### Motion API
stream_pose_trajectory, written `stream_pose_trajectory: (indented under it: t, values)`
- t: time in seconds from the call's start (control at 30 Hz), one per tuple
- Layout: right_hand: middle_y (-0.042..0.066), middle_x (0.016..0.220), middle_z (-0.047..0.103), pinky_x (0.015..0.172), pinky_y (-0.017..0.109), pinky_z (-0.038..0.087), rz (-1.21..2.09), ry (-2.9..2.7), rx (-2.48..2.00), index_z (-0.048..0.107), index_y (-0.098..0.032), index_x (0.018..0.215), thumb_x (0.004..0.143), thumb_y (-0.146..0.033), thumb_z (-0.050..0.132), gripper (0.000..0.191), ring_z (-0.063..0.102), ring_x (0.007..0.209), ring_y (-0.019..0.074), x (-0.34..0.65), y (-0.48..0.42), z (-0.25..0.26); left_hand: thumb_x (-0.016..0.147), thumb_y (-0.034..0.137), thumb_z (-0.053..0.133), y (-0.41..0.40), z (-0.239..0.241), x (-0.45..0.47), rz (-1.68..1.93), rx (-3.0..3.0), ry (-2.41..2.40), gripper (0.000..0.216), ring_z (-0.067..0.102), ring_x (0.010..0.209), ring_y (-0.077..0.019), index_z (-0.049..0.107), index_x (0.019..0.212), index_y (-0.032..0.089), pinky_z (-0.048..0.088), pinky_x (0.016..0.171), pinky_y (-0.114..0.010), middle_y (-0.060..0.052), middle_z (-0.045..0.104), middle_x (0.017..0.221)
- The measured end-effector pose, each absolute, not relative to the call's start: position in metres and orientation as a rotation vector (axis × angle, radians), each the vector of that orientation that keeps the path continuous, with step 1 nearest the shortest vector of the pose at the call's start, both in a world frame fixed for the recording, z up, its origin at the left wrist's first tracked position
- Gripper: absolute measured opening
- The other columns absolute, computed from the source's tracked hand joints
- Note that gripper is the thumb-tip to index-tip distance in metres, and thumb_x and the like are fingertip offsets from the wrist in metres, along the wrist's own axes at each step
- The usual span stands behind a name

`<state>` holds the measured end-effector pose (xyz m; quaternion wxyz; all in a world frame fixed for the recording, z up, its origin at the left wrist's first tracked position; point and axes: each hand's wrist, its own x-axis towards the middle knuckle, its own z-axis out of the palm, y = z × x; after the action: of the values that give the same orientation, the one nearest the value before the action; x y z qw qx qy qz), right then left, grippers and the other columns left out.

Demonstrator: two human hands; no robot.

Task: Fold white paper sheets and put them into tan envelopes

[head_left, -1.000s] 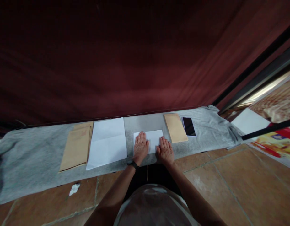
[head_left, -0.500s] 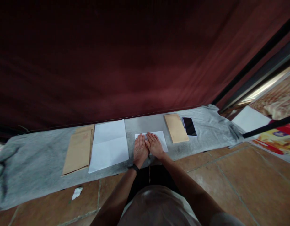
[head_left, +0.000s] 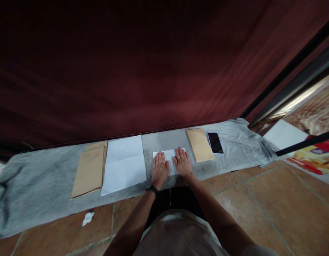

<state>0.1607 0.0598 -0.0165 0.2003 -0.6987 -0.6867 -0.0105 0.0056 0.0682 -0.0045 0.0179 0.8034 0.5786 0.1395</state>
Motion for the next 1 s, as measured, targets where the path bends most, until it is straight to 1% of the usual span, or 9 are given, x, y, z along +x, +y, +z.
stream_pose_trajectory:
  t: [0.13, 0.27, 0.37, 0.5, 0.53, 0.6, 0.7, 0.87, 1.0]
  values:
    - [0.019, 0.156, 0.042, 0.118, 0.052, 0.028, -0.082, -1.86, -1.976, 0.042, -0.011, 0.152, 0.105, -0.038, 0.037, 0.054, 0.038, 0.145, 0.0299, 0.167, 0.055, -0.02, 0.1, 0.031, 0.033, 0.068, -0.007, 0.006, 0.478, 2.48, 1.812, 0.062, 0.024, 0.152, -0.0269, 0.028, 0.156, 0.004, 0.023, 0.124, -0.049, -0.02, 0.033, 0.16]
    - [0.019, 0.156, 0.042, 0.118, 0.051, 0.029, -0.082, -1.846, -2.005, 0.042, -0.011, 0.152, 0.104, -0.039, 0.037, 0.055, 0.039, 0.144, 0.0304, 0.169, 0.052, -0.019, 0.1, 0.031, 0.033, 0.068, -0.007, 0.005, 0.496, 2.469, 1.828, 0.063, 0.025, 0.152, -0.028, 0.028, 0.155, 0.002, 0.024, 0.123, -0.05, -0.021, 0.033, 0.16]
    - [0.018, 0.155, 0.043, 0.117, 0.051, 0.03, -0.098, -1.846, -2.0, 0.041, -0.012, 0.152, 0.104, -0.039, 0.037, 0.056, 0.04, 0.144, 0.0312, 0.169, 0.052, -0.017, 0.1, 0.031, 0.033, 0.069, -0.006, 0.005, 0.491, 2.458, 1.823, 0.061, 0.026, 0.152, -0.0289, 0.03, 0.154, 0.001, 0.024, 0.124, -0.051, -0.022, 0.033, 0.16]
    - [0.019, 0.156, 0.042, 0.116, 0.051, 0.03, -0.125, -1.843, -1.984, 0.04, -0.011, 0.153, 0.104, -0.039, 0.037, 0.056, 0.039, 0.144, 0.0319, 0.168, 0.051, -0.017, 0.102, 0.03, 0.03, 0.068, -0.001, 0.019, 0.464, 2.385, 1.887, 0.059, 0.026, 0.151, -0.0326, 0.035, 0.151, -0.001, 0.022, 0.123, -0.055, -0.025, 0.033, 0.159]
    - [0.019, 0.157, 0.041, 0.116, 0.051, 0.03, -0.123, -1.844, -1.986, 0.04, -0.01, 0.152, 0.104, -0.039, 0.038, 0.057, 0.039, 0.144, 0.0322, 0.169, 0.051, -0.017, 0.102, 0.03, 0.031, 0.068, 0.001, 0.025, 0.456, 2.386, 1.868, 0.058, 0.025, 0.152, -0.0329, 0.035, 0.151, -0.001, 0.021, 0.123, -0.056, -0.025, 0.032, 0.16]
    - [0.019, 0.158, 0.038, 0.117, 0.051, 0.028, -0.111, -1.856, -1.986, 0.04, -0.009, 0.152, 0.103, -0.037, 0.039, 0.056, 0.037, 0.145, 0.0323, 0.169, 0.051, -0.018, 0.102, 0.032, 0.032, 0.066, 0.004, 0.037, 0.441, 2.435, 1.761, 0.057, 0.023, 0.153, -0.0316, 0.036, 0.152, 0.004, 0.021, 0.123, -0.055, -0.021, 0.032, 0.161]
    - [0.018, 0.16, 0.036, 0.118, 0.051, 0.027, -0.097, -1.868, -1.982, 0.039, -0.01, 0.153, 0.102, -0.032, 0.04, 0.055, 0.035, 0.146, 0.0316, 0.169, 0.05, -0.019, 0.102, 0.035, 0.034, 0.067, 0.005, 0.047, 0.417, 2.471, 1.672, 0.057, 0.022, 0.153, -0.0293, 0.036, 0.154, 0.011, 0.021, 0.124, -0.054, -0.016, 0.034, 0.161]
    - [0.02, 0.156, 0.04, 0.117, 0.052, 0.03, -0.14, -1.845, -1.985, 0.043, -0.009, 0.151, 0.103, -0.037, 0.04, 0.055, 0.04, 0.144, 0.0329, 0.169, 0.052, -0.022, 0.102, 0.037, 0.031, 0.074, -0.004, 0.025, 0.413, 2.473, 1.77, 0.061, 0.025, 0.152, -0.0275, 0.035, 0.153, 0.003, 0.024, 0.124, -0.049, -0.02, 0.035, 0.16]
    - [0.02, 0.155, 0.042, 0.116, 0.051, 0.031, -0.184, -1.847, -1.968, 0.043, -0.009, 0.151, 0.104, -0.038, 0.039, 0.055, 0.041, 0.143, 0.0328, 0.169, 0.052, -0.023, 0.102, 0.037, 0.03, 0.072, -0.01, 0.004, 0.481, 2.459, 1.871, 0.062, 0.025, 0.152, -0.0283, 0.035, 0.152, 0.001, 0.025, 0.124, -0.048, -0.021, 0.035, 0.159]
